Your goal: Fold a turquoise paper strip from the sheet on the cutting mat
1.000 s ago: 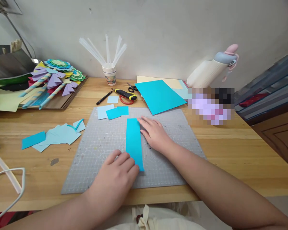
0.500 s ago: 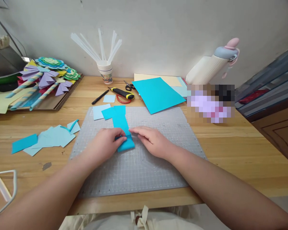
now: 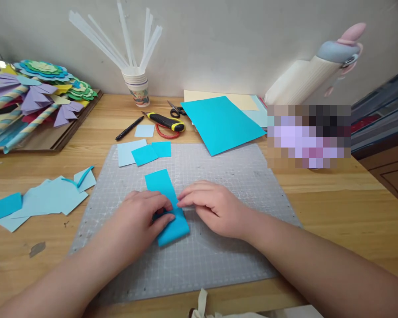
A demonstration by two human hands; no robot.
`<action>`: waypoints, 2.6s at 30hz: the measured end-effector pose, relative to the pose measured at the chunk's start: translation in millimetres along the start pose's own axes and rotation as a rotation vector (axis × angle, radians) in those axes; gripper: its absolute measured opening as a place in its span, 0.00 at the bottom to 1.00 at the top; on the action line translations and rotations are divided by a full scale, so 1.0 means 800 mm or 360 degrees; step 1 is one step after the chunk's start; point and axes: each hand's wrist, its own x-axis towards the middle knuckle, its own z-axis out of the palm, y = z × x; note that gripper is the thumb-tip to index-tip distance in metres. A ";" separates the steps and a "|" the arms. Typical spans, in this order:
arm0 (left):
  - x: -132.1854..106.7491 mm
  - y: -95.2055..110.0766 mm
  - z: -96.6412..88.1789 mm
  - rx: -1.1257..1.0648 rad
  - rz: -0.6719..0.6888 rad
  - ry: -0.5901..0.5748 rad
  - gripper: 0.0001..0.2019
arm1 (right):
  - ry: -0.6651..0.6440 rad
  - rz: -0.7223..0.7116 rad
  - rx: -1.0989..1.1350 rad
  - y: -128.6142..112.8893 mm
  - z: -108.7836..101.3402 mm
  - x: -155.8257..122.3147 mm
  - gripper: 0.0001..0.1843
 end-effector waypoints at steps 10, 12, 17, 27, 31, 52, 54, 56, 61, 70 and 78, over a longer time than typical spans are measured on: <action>-0.020 0.010 0.010 0.0200 0.0273 0.0245 0.07 | -0.0355 -0.0139 -0.0388 -0.006 -0.004 0.002 0.16; -0.026 0.018 0.009 0.0210 0.0491 0.0267 0.09 | -0.0375 -0.0152 -0.0422 -0.007 -0.004 0.002 0.15; -0.035 0.023 0.014 0.0419 0.0805 0.0272 0.19 | -0.0387 -0.0152 -0.0428 -0.003 -0.005 0.001 0.14; -0.042 0.015 0.024 0.0596 0.0730 0.0217 0.21 | -0.0380 -0.0155 -0.0400 0.003 -0.002 -0.001 0.15; -0.042 0.015 0.023 0.0692 0.0737 0.0219 0.23 | -0.0384 -0.0146 -0.0382 0.004 -0.002 -0.001 0.17; -0.050 0.007 0.029 0.0694 0.0781 0.0282 0.27 | -0.0396 -0.0026 -0.0389 0.011 -0.005 0.000 0.25; -0.051 0.003 0.030 0.0681 0.0792 0.0274 0.28 | -0.0391 -0.0033 -0.0378 0.012 -0.005 0.000 0.25; -0.052 0.001 0.031 0.0680 0.0806 0.0254 0.28 | -0.0385 -0.0036 -0.0368 0.012 -0.005 0.001 0.25; -0.052 -0.001 0.032 0.0660 0.0780 0.0211 0.29 | -0.0392 -0.0031 -0.0359 0.012 -0.005 0.002 0.24; -0.051 0.001 0.026 0.0702 0.0823 0.0222 0.28 | -0.0392 -0.0044 -0.0373 0.012 -0.004 0.001 0.24; -0.051 0.002 0.027 0.0675 0.0791 0.0194 0.29 | -0.0392 -0.0051 -0.0400 0.013 -0.004 0.001 0.24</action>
